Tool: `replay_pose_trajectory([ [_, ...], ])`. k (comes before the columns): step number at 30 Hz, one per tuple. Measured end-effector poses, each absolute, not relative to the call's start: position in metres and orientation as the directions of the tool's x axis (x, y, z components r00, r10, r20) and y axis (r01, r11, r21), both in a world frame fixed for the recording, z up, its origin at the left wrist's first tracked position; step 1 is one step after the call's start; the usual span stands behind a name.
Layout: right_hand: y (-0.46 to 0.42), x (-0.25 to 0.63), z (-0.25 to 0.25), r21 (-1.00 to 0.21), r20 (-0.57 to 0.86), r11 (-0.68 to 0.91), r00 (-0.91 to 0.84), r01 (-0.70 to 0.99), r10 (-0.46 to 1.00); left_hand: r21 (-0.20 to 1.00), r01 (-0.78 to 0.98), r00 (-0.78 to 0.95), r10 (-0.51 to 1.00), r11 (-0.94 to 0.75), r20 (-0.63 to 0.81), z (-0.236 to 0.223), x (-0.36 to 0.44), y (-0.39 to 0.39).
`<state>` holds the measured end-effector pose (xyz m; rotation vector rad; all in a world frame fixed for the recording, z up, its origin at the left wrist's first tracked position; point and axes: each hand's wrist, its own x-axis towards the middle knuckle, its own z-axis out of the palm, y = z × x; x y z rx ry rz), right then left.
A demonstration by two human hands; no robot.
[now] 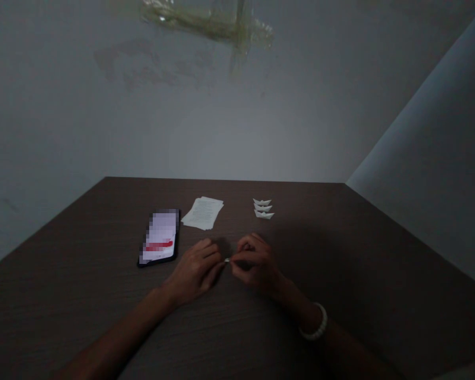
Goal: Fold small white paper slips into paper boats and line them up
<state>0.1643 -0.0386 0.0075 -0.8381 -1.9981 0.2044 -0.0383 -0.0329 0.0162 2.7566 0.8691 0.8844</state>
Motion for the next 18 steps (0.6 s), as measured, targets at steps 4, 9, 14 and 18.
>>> replay_pose_trajectory([
  [4,-0.0375,0.1649,0.007,-0.437,0.71,0.768,-0.344,0.468,0.614,0.314,0.443,0.62,0.54,-0.84,0.569,0.0151,-0.039,-0.033],
  [9,-0.0374,0.165,0.006,-0.421,0.711,0.776,-0.361,0.469,0.603,0.317,0.427,0.601,0.528,-0.847,0.6,0.014,-0.0387,-0.0329],
  [14,-0.038,0.1655,0.0055,-0.405,0.699,0.781,-0.389,0.475,0.6,0.3,0.422,0.617,0.514,-0.855,0.596,0.015,-0.038,-0.0344],
  [18,-0.0387,0.1645,0.0072,-0.394,0.701,0.785,-0.396,0.477,0.593,0.306,0.41,0.622,0.509,-0.859,0.595,0.016,-0.0379,-0.0367],
])
